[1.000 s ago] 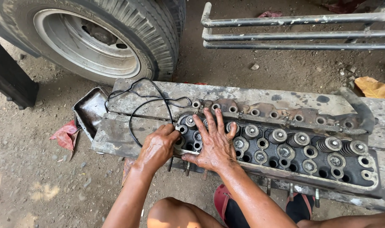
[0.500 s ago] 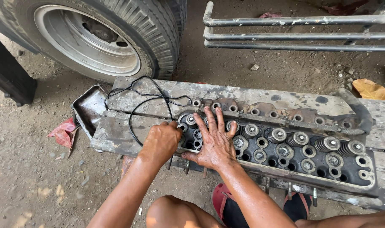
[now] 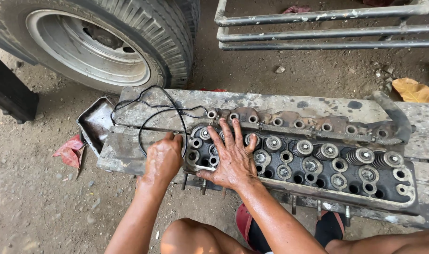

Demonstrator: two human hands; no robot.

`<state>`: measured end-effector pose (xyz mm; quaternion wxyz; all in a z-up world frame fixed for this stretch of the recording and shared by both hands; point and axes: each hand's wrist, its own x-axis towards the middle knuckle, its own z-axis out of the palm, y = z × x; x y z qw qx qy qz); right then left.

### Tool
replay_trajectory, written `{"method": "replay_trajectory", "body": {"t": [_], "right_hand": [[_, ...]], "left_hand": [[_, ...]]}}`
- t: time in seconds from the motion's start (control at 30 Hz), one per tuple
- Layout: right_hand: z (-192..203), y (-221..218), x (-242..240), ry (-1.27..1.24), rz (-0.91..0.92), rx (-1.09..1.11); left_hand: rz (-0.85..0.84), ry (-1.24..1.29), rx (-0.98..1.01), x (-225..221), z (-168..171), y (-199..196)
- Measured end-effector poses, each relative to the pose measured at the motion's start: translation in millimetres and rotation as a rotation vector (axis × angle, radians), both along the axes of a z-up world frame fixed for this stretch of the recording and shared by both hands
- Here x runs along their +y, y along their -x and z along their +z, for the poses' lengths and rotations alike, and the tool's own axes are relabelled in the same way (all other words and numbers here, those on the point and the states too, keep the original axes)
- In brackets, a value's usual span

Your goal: Inspecting and manipulating valve assemblies on a cylinder head

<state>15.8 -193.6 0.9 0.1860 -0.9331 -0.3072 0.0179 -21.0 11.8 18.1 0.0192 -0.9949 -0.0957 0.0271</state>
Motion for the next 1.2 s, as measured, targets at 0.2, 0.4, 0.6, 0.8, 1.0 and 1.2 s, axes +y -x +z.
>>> {"method": "replay_trajectory", "body": {"t": [0.2,0.4,0.6,0.8,1.0,1.2], "right_hand": [[2.4,2.2,-0.2,-0.017,0.004,0.010],[-2.3,1.7,0.7,-0.009,-0.017,-0.026],[-1.2,1.4,0.8,-0.010,-0.016,-0.011],[-1.2,0.7,1.1,-0.015,-0.011,-0.021],[1.0,2.0,0.5,0.003,-0.013,-0.003],[13.4,1.4,-0.2,0.010,-0.011,0.073]], "left_hand": [[-0.101,0.216,-0.110,16.3,-26.5,32.0],[-0.426,-0.049,-0.196,-10.9,-7.8,24.2],[-0.259,-0.092,-0.278,-14.0,-31.6,39.6],[-0.365,0.138,-0.291,3.2,-16.9,38.5],[-0.261,-0.171,-0.114,-14.3,-11.0,25.4],[0.205,0.339,-0.036,9.8,-42.1,5.5]]}}
